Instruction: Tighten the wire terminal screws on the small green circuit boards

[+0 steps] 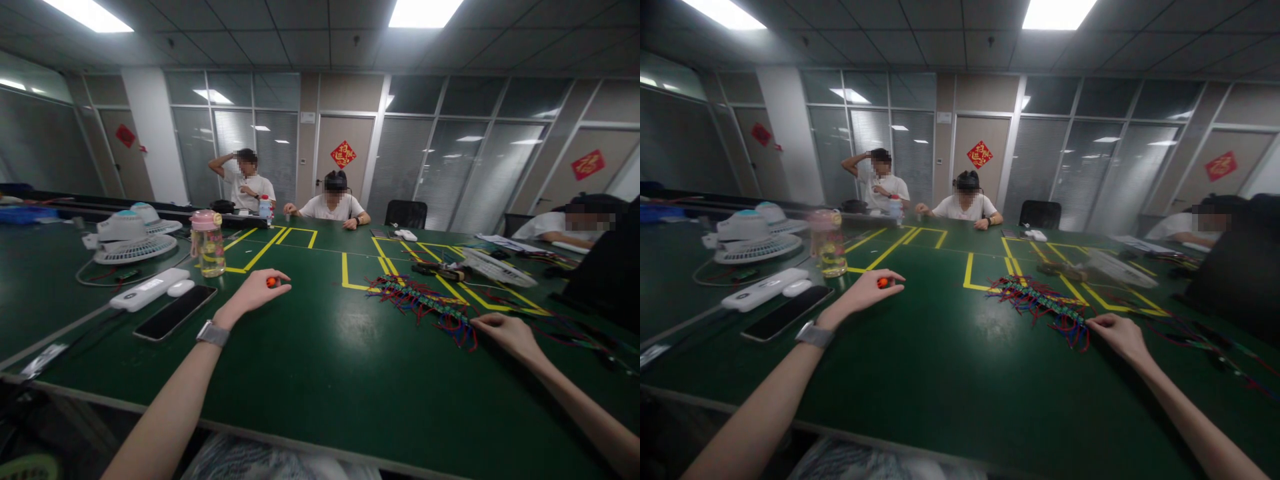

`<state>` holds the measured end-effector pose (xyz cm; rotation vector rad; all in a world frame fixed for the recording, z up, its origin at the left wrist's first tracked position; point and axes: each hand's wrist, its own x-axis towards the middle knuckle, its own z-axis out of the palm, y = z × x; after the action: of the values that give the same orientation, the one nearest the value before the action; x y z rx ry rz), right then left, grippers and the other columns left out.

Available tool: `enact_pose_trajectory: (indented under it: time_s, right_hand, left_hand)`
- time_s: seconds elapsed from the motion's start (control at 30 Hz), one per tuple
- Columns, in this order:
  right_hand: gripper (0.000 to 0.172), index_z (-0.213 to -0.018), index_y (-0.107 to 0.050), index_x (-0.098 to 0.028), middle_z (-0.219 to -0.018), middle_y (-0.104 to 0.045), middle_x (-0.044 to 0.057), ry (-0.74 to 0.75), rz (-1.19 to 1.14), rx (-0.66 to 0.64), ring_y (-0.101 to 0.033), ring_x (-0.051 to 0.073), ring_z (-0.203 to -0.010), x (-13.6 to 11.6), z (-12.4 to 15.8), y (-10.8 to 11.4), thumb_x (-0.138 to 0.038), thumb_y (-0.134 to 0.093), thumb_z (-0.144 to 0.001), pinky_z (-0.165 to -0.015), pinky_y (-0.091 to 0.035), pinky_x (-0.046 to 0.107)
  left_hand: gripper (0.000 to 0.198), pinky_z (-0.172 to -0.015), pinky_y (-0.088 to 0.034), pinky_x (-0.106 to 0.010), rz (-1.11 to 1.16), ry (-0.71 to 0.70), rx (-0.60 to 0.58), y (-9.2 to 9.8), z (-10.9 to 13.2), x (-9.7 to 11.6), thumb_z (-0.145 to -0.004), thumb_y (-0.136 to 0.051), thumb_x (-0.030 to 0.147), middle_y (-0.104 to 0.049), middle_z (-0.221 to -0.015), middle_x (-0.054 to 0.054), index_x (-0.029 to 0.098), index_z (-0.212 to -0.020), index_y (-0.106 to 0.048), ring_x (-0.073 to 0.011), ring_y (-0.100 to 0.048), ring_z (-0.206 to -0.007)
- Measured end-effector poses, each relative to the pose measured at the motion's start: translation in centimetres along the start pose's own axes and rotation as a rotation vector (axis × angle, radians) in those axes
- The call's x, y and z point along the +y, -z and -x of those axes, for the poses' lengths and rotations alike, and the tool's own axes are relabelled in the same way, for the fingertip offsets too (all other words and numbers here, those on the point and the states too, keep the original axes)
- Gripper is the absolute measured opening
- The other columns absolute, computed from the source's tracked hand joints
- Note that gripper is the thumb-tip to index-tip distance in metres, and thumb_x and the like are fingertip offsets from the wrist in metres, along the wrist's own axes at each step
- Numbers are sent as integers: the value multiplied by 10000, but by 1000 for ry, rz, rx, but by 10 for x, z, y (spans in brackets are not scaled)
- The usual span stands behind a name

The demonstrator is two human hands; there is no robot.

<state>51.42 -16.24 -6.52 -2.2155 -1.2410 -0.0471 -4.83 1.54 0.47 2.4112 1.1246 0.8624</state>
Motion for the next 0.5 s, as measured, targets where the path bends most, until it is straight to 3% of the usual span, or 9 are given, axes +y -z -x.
enact_pose_trajectory:
  time_s: [0.33, 0.5]
  right_hand:
    - [368, -624, -747, -236, -738, -728, 66, -54, -49, -100, -669, 312, -749, 4, -14, 2, -546, -579, -521, -591, -478, 338]
    - [394, -629, -751, -236, -729, -728, 72, -62, -70, -83, -673, 323, -741, 5, -14, 1, -574, -592, -505, -573, -485, 342]
  left_hand:
    - [453, -735, -430, -297, -12, 1, -7, 1, 1, 1, -734, -533, 577, -636, -886, -32, 222, -978, -672, -181, -579, -793]
    - [437, -733, -430, -296, -24, -7, -1, 1, 1, 2, -738, -535, 572, -642, -847, -25, 224, -963, -675, -178, -580, -774]
